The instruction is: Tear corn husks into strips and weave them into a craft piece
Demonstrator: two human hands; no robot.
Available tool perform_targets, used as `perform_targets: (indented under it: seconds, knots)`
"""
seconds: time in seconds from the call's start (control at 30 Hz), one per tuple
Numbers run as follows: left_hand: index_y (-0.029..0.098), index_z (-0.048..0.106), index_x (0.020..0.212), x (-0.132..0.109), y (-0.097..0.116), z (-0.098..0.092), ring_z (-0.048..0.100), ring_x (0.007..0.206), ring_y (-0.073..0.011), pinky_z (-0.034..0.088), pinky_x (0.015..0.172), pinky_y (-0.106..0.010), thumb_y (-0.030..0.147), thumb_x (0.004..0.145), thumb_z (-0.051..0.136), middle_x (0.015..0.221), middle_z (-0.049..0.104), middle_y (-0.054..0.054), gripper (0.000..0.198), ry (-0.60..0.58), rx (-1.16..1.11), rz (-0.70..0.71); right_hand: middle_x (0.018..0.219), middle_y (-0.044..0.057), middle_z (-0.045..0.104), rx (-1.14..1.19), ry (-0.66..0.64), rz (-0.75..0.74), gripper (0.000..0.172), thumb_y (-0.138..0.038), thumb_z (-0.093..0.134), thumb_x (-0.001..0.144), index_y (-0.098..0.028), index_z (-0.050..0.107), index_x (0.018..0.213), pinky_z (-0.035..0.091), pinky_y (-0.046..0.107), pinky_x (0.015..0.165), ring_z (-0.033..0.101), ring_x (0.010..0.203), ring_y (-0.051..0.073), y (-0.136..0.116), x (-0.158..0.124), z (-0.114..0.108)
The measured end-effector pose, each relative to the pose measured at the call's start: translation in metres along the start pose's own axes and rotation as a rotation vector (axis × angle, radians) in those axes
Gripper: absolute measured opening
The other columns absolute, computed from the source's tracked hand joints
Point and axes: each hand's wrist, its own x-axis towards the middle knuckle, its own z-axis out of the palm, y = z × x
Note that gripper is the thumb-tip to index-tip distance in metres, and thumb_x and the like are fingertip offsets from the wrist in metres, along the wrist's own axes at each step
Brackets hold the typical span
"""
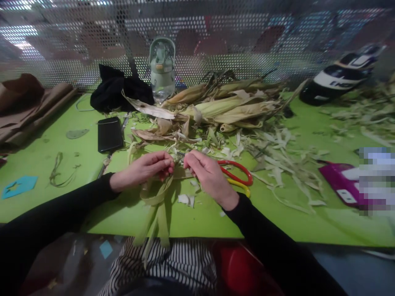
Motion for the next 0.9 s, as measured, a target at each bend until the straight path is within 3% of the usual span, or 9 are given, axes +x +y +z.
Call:
perform_targets:
  seconds: [0.07, 0.17, 0.33, 0.4, 0.47, 0.57, 0.7, 0.8, 0.9]
  knots:
    - [0.015, 0.055, 0.090, 0.000, -0.002, 0.004, 0.054, 0.071, -0.0087, 0.048, 0.067, -0.023, 0.027, 0.089, 0.062, 0.082, 0.058, 0.000, 0.014, 0.069, 0.110, 0.076, 0.085, 0.003, 0.056, -0.149, 0.000, -0.141, 0.034, -0.039, 0.048, 0.100, -0.021, 0.058, 0.072, 0.044, 0.031, 0.067, 0.056, 0.079, 0.017, -0.002, 0.001, -0.003]
    - [0.016, 0.054, 0.089, 0.001, -0.005, 0.009, 0.053, 0.069, -0.0090, 0.045, 0.064, -0.023, 0.023, 0.084, 0.067, 0.081, 0.059, 0.002, 0.015, 0.150, 0.235, 0.154, 0.109, 0.010, 0.060, -0.316, 0.027, -0.352, 0.030, -0.031, 0.053, 0.098, -0.020, 0.060, 0.072, 0.047, 0.037, 0.086, 0.059, 0.107, 0.024, -0.015, 0.003, -0.004]
    - [0.015, 0.055, 0.081, 0.004, -0.012, 0.009, 0.051, 0.066, -0.0107, 0.040, 0.062, -0.024, 0.022, 0.084, 0.067, 0.074, 0.059, 0.002, 0.014, 0.312, 0.437, 0.194, 0.085, 0.005, 0.068, -0.352, -0.199, -0.452, 0.027, -0.027, 0.051, 0.099, -0.020, 0.062, 0.076, 0.050, 0.032, 0.071, 0.063, 0.078, 0.017, -0.048, 0.021, -0.001]
    - [0.015, 0.055, 0.080, 0.004, -0.014, 0.009, 0.051, 0.066, -0.0109, 0.040, 0.062, -0.025, 0.024, 0.087, 0.062, 0.074, 0.059, 0.001, 0.013, 0.319, 0.461, 0.199, 0.086, 0.005, 0.070, -0.404, -0.212, -0.462, 0.027, -0.027, 0.051, 0.099, -0.019, 0.063, 0.077, 0.052, 0.034, 0.075, 0.065, 0.080, 0.018, -0.058, 0.035, 0.000]
    - [0.015, 0.057, 0.083, 0.002, -0.015, 0.009, 0.050, 0.064, -0.0103, 0.040, 0.061, -0.024, 0.030, 0.091, 0.058, 0.073, 0.059, 0.001, 0.017, 0.212, 0.388, 0.157, 0.110, 0.008, 0.071, -0.443, -0.152, -0.512, 0.020, -0.026, 0.054, 0.097, -0.019, 0.066, 0.082, 0.052, 0.041, 0.092, 0.066, 0.103, 0.023, -0.064, 0.051, 0.001]
    - [0.014, 0.060, 0.092, -0.002, -0.015, 0.010, 0.053, 0.065, -0.0096, 0.043, 0.062, -0.023, 0.036, 0.093, 0.058, 0.075, 0.060, 0.001, 0.022, 0.026, 0.164, 0.086, 0.145, 0.006, 0.053, -0.511, -0.106, -0.526, 0.016, -0.026, 0.063, 0.091, -0.023, 0.069, 0.106, 0.039, 0.056, 0.112, 0.047, 0.138, 0.032, -0.066, 0.066, 0.001]
    - [0.013, 0.057, 0.093, -0.002, -0.012, 0.009, 0.057, 0.071, -0.0075, 0.047, 0.068, -0.021, 0.023, 0.091, 0.061, 0.083, 0.063, -0.001, 0.010, 0.054, -0.156, 0.091, 0.137, 0.010, 0.058, -0.596, 0.042, -0.342, 0.023, -0.031, 0.059, 0.093, -0.024, 0.067, 0.113, 0.050, 0.056, 0.099, 0.062, 0.119, 0.033, -0.050, 0.060, -0.007]
    - [0.014, 0.054, 0.090, 0.000, -0.009, 0.008, 0.061, 0.073, -0.0067, 0.049, 0.072, -0.021, 0.015, 0.088, 0.064, 0.083, 0.065, -0.001, 0.010, 0.083, -0.353, 0.059, 0.123, 0.016, 0.066, -0.740, 0.098, -0.300, 0.018, -0.031, 0.061, 0.090, -0.020, 0.069, 0.102, 0.044, 0.063, 0.101, 0.060, 0.118, 0.039, -0.027, 0.047, -0.016]
    - [0.017, 0.053, 0.098, 0.000, -0.007, 0.007, 0.064, 0.075, -0.0081, 0.050, 0.074, -0.022, 0.015, 0.086, 0.068, 0.080, 0.066, 0.002, 0.019, 0.096, -0.455, 0.025, 0.117, 0.014, 0.068, -0.637, 0.188, -0.274, 0.011, -0.031, 0.060, 0.091, -0.022, 0.067, 0.091, 0.044, 0.058, 0.102, 0.061, 0.117, 0.035, -0.010, 0.035, -0.022]
